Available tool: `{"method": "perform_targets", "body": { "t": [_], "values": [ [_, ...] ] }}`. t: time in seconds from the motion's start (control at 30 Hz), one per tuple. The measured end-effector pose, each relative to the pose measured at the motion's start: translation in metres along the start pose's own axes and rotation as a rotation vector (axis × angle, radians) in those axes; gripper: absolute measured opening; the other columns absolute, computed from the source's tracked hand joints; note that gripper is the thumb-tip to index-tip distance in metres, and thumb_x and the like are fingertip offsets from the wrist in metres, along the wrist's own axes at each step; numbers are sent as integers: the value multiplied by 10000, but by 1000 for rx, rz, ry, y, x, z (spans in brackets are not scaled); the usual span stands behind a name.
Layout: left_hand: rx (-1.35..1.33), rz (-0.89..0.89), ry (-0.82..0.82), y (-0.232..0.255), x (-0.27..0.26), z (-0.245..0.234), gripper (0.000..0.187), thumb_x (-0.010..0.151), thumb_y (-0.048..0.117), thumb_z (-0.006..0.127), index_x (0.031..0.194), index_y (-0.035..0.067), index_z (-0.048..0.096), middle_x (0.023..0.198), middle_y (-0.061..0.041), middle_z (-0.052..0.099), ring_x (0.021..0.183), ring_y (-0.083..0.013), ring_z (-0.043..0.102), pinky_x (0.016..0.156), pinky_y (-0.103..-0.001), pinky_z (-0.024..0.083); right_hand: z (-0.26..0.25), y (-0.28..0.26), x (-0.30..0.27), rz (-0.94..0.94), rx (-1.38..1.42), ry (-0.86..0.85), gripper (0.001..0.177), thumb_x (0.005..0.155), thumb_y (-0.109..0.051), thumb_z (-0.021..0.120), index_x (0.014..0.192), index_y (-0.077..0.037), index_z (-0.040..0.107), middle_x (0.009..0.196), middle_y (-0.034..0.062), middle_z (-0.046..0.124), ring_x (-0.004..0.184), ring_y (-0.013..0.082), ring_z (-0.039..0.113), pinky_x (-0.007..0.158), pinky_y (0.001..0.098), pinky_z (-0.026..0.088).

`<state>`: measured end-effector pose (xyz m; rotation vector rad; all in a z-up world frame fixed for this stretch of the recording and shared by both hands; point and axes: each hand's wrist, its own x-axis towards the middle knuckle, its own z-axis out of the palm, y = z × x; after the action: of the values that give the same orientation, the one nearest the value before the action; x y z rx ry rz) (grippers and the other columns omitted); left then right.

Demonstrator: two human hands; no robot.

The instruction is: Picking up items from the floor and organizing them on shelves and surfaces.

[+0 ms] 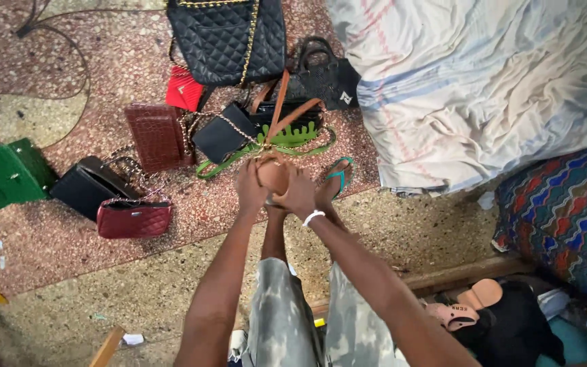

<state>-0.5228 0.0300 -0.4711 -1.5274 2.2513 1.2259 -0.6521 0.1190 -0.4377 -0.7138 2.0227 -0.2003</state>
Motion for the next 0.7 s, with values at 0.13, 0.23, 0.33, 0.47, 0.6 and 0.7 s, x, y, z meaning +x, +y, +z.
{"method": "perform_targets", "body": {
  "t": [0.13, 0.23, 0.33, 0.47, 0.6, 0.7],
  "values": [
    [21, 5, 49, -50, -39, -23, 799, 703, -12, 743, 1449, 11, 459, 1467, -260, 503, 1373, -443, 468, 1157, -514, 381, 10, -24, -34, -68, 38, 18, 1038, 596, -368, 910, 1462, -42, 439, 1274, 245, 552, 1249, 418, 498, 1018, 520, 479],
    [-22, 57, 85, -53, -63, -50, 728, 776, 24, 731, 1451, -10, 459, 1431, -281, 522, 1348, -459, 492, 1139, -530, 396, -1, -37, -54, -288, 7, 97, 1029, 580, -321, 896, 1469, -40, 461, 1321, 180, 568, 1279, 391, 480, 1095, 505, 469],
    [-68, 113, 122, -43, -87, -68, 716, 820, 75, 745, 1463, -25, 447, 1391, -296, 536, 1313, -472, 511, 1123, -539, 406, -30, -53, -77, -357, -70, 61, 1022, 546, -294, 900, 1433, -34, 465, 1378, 152, 539, 1324, 394, 443, 1042, 519, 458],
    [-87, 119, 122, -23, -117, -82, 736, 795, 155, 824, 1428, 4, 479, 1398, -313, 533, 1289, -489, 506, 1101, -540, 420, -61, -63, -96, -549, -235, -4, 1006, 555, -294, 903, 1439, -69, 478, 1391, 143, 527, 1332, 384, 435, 1054, 570, 409],
    [-147, 117, 220, -5, -136, -92, 880, 767, 229, 873, 1463, -28, 400, 1421, -331, 487, 1315, -511, 483, 1113, -552, 413, -103, -83, -101, -747, -285, -63, 965, 597, -282, 880, 1452, -81, 479, 1425, 157, 509, 1369, 383, 430, 1115, 561, 408],
    [-196, 153, 358, 18, -150, -114, 999, 737, 303, 913, 1480, -52, 345, 1420, -322, 459, 1313, -517, 478, 1098, -557, 421, -119, -101, -106, -797, -268, -91, 991, 570, -270, 875, 1445, -54, 461, 1464, 201, 473, 1385, 427, 387, 1106, 562, 376]
  ]
}}
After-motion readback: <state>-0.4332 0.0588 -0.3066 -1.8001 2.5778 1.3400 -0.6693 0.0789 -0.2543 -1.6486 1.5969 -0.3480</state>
